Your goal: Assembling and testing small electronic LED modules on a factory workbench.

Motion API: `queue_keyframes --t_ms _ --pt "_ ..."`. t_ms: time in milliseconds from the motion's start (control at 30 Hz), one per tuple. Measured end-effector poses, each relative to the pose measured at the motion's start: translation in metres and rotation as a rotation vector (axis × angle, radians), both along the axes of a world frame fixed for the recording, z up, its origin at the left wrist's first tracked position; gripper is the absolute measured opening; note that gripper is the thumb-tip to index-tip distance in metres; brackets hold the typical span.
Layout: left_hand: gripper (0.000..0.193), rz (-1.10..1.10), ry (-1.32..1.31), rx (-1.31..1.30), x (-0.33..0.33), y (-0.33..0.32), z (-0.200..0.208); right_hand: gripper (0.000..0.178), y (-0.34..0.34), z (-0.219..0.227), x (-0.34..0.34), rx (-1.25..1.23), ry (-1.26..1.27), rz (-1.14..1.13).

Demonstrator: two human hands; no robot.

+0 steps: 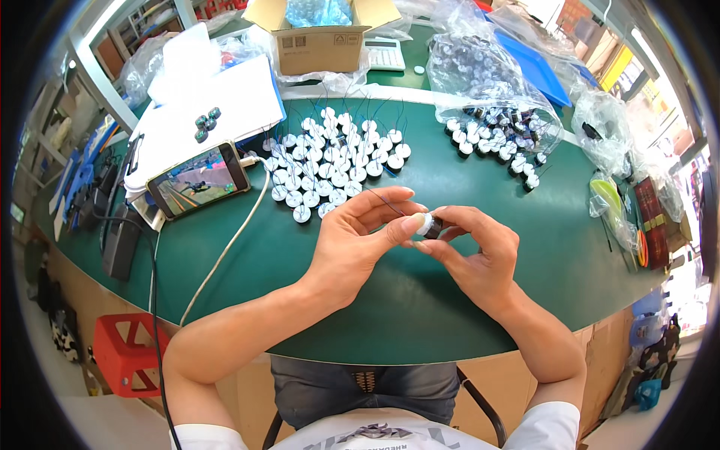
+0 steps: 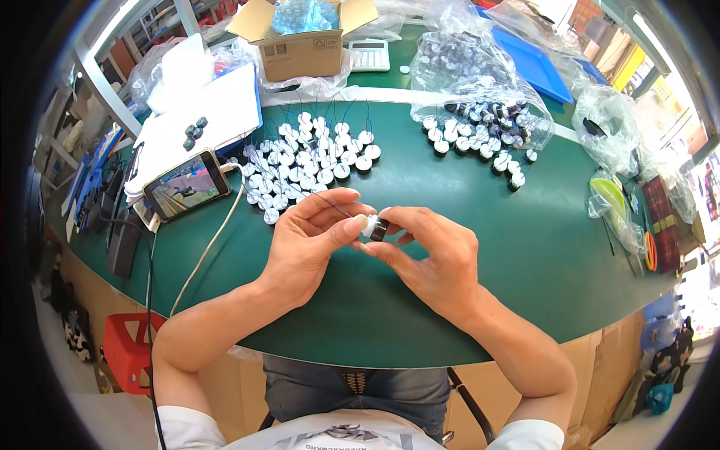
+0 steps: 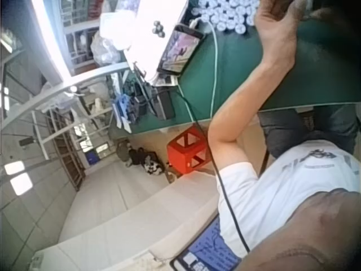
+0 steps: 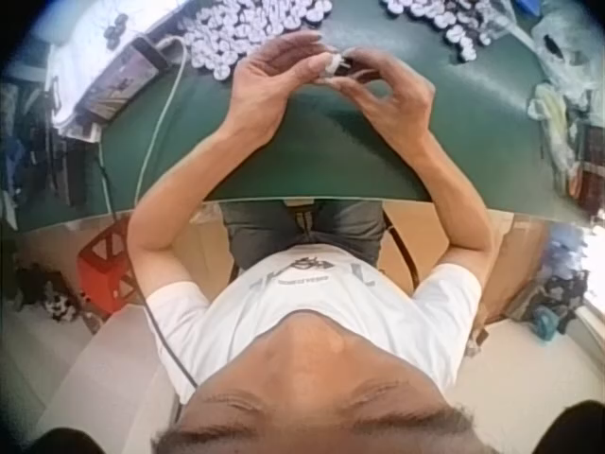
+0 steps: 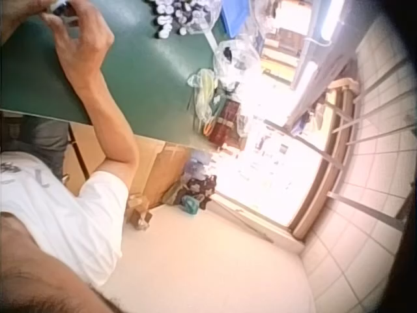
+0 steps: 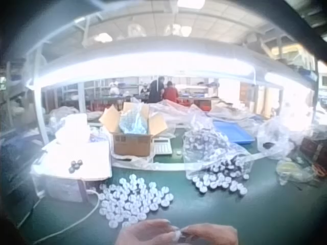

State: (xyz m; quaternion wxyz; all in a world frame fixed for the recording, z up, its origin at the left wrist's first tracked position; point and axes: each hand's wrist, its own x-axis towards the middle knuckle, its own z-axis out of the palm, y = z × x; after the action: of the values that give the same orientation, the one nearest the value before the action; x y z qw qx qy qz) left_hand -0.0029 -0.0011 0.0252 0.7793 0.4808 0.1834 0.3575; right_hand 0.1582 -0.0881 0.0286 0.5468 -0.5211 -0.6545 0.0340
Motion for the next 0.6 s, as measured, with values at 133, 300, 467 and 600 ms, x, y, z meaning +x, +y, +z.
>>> queue_keyframes --t_ms 133,300,467,600 --pt "0.034 0.015 0.010 -0.040 -0.0020 -0.0017 0.0040 0.034 -0.0009 0.0037 0.0020 -0.004 -0.125 -0.032" --pt "0.034 0.029 -0.003 -0.036 -0.0010 -0.0019 0.0055 0.035 -0.0010 0.0009 -0.0010 -0.016 -0.070 -0.011" --pt "0.034 0.047 0.018 -0.020 -0.0018 -0.0016 0.0060 0.036 0.0007 0.0004 -0.0020 0.026 -0.100 -0.016" --pt "0.033 0.065 0.020 0.039 -0.0018 -0.0011 0.0044 0.035 0.0011 -0.0002 -0.0012 0.038 -0.089 -0.006"
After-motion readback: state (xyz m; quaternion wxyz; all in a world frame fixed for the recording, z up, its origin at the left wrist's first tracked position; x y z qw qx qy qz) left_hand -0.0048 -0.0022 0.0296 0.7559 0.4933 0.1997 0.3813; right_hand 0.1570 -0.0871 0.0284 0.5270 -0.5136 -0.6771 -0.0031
